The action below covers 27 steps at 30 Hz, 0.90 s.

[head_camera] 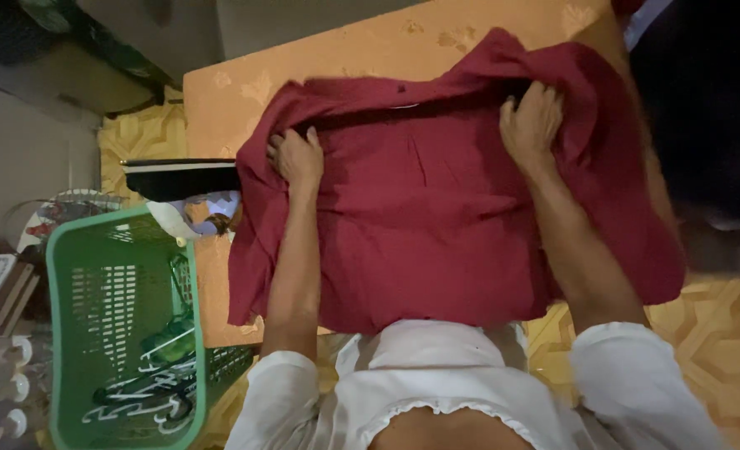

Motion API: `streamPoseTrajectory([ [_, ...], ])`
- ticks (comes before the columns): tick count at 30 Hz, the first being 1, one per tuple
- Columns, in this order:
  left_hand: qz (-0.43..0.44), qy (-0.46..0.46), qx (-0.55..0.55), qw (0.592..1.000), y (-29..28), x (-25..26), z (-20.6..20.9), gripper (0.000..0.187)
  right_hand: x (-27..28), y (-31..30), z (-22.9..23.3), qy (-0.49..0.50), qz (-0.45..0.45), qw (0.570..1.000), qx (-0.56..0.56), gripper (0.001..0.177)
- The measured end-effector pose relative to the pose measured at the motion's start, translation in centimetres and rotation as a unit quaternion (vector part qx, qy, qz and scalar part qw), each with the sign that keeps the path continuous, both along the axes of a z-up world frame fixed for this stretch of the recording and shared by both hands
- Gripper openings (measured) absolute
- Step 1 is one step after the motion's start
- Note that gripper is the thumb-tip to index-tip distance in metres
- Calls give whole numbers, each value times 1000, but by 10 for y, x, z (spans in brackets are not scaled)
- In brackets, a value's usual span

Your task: Ironing a red shirt on a table.

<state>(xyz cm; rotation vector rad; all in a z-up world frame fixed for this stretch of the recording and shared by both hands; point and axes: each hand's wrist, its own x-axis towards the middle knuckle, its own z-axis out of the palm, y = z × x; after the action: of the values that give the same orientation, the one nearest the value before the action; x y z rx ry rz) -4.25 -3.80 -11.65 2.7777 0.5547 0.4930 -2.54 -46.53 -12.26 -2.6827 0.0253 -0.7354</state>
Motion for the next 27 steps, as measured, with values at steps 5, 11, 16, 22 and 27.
streamPoseTrajectory([
  [5,-36,-246,-212,945,2,9,3,32,19,9,12,-32,4,964,264,28],
  [11,11,36,-210,977,3,2,18,38,25,2,-23,97,-37,953,283,41],
  [16,36,1,-306,951,11,13,13,48,6,5,-5,149,13,944,293,47],
  [22,-8,-204,-291,935,86,73,-128,51,15,3,-33,78,-10,948,307,48],
  [27,8,-179,-263,948,88,52,-85,55,7,24,-4,82,-94,891,437,53],
])
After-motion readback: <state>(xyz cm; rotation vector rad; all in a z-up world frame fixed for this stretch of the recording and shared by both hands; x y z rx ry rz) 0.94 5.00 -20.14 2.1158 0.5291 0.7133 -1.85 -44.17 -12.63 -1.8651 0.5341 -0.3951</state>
